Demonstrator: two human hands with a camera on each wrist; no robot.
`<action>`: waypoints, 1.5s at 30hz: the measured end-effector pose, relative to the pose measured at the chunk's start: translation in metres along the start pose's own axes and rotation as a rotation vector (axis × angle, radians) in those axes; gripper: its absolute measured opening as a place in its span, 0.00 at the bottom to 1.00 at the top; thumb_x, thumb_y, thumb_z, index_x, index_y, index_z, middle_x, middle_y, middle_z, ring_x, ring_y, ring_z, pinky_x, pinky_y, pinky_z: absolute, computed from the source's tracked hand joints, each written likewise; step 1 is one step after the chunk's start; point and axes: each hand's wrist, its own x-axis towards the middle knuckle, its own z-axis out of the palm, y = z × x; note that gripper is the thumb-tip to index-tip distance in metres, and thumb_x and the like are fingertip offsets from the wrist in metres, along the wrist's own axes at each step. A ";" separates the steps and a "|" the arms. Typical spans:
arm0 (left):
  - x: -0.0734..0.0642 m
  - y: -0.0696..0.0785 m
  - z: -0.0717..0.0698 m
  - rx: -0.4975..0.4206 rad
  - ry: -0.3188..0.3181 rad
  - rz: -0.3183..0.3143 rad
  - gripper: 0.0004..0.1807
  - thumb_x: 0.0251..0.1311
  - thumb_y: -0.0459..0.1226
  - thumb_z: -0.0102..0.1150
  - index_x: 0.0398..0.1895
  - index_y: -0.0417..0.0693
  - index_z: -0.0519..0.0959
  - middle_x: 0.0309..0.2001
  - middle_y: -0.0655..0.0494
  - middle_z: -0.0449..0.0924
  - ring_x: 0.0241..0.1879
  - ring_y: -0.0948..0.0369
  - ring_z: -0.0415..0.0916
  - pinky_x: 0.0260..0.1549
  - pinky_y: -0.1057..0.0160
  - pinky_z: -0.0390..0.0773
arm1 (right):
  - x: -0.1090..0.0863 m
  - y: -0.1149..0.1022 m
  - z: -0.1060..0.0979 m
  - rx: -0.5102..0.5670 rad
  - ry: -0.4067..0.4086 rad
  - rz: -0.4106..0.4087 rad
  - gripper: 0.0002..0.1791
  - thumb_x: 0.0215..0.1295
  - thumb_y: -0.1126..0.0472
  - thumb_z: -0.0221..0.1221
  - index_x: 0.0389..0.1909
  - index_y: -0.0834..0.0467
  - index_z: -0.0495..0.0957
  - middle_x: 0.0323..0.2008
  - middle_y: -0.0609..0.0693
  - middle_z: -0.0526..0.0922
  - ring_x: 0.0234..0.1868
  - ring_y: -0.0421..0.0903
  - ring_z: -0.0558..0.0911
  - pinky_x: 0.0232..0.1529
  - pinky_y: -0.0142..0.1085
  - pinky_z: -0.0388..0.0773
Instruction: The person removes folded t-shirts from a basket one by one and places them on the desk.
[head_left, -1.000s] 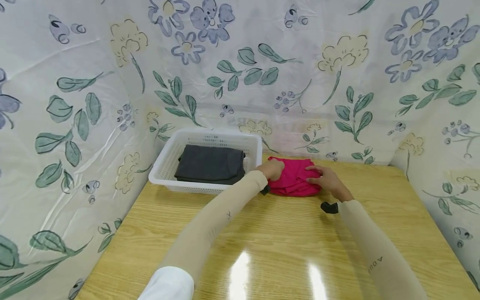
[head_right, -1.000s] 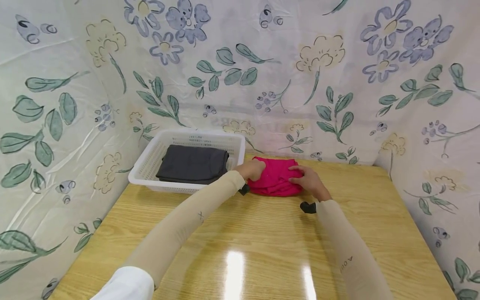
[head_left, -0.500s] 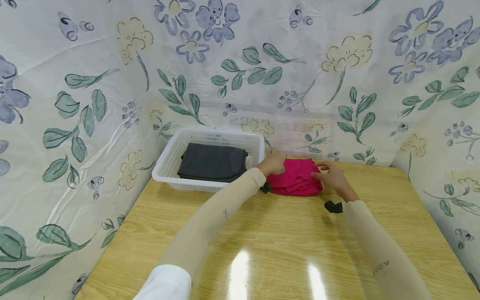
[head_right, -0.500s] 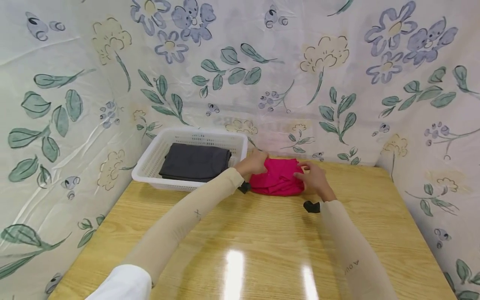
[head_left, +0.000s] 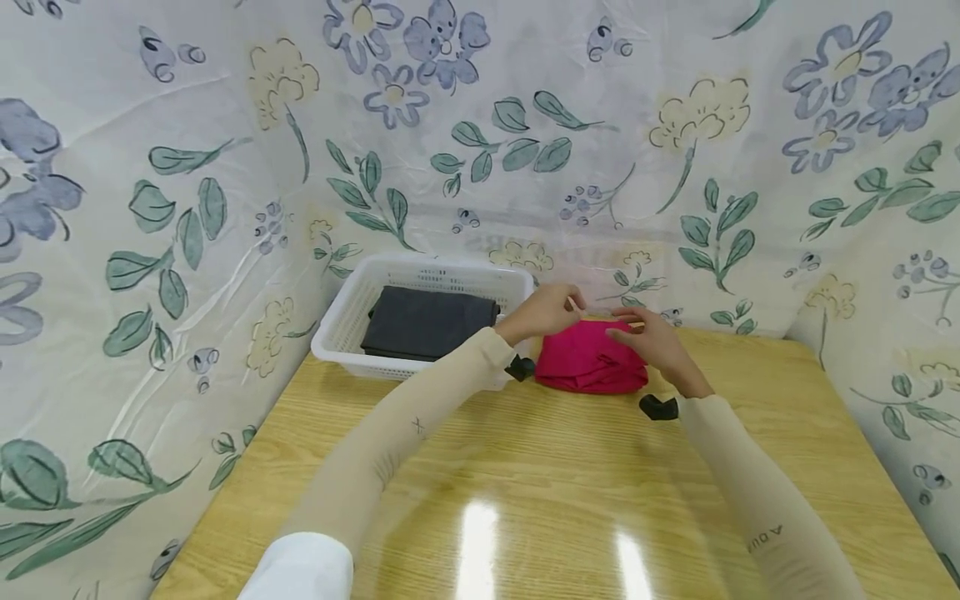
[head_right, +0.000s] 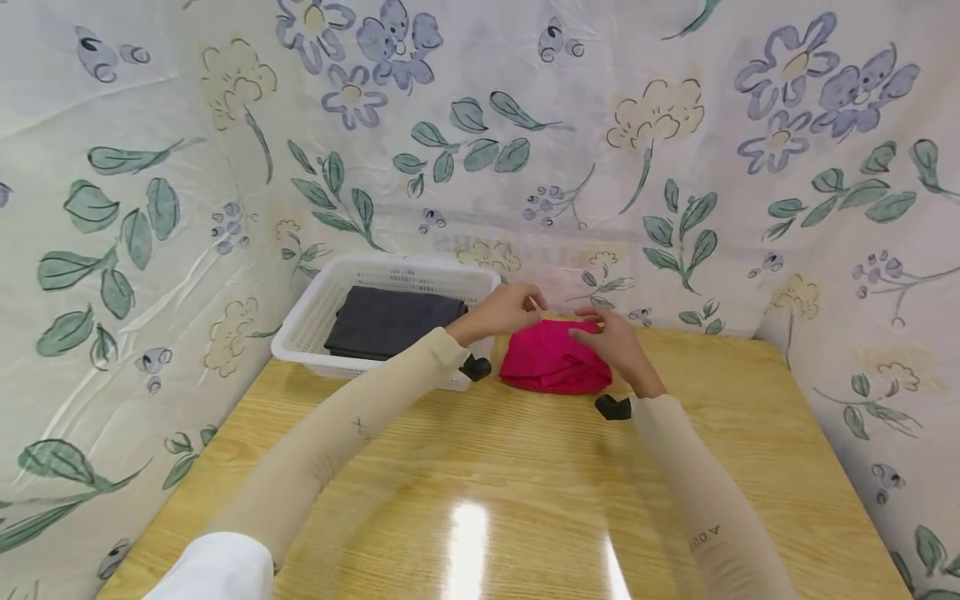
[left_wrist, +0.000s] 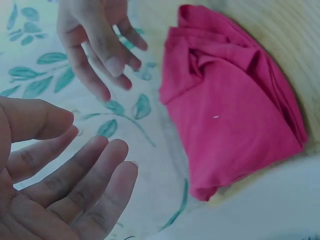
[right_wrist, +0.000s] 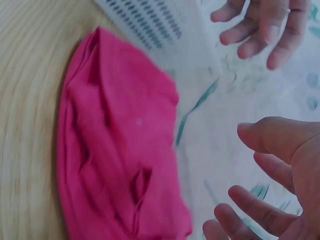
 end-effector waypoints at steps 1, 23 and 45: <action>-0.002 0.001 -0.003 -0.010 0.008 0.003 0.11 0.75 0.35 0.55 0.55 0.41 0.80 0.50 0.48 0.83 0.46 0.56 0.81 0.40 0.61 0.80 | 0.001 -0.004 0.001 0.008 -0.003 -0.013 0.30 0.75 0.51 0.62 0.72 0.58 0.69 0.70 0.67 0.68 0.67 0.66 0.71 0.61 0.58 0.74; -0.066 -0.053 -0.081 -0.165 0.131 -0.124 0.12 0.74 0.34 0.53 0.55 0.38 0.79 0.45 0.38 0.83 0.43 0.40 0.81 0.44 0.41 0.81 | 0.015 -0.083 0.054 0.117 -0.059 -0.179 0.28 0.72 0.56 0.65 0.69 0.56 0.73 0.65 0.61 0.75 0.59 0.59 0.78 0.56 0.56 0.78; -0.126 -0.128 -0.130 -0.117 0.232 -0.279 0.15 0.75 0.36 0.54 0.56 0.34 0.79 0.52 0.33 0.81 0.44 0.41 0.82 0.41 0.46 0.83 | 0.032 -0.131 0.134 0.118 -0.174 -0.253 0.27 0.70 0.56 0.66 0.67 0.55 0.74 0.66 0.64 0.73 0.59 0.57 0.78 0.57 0.50 0.79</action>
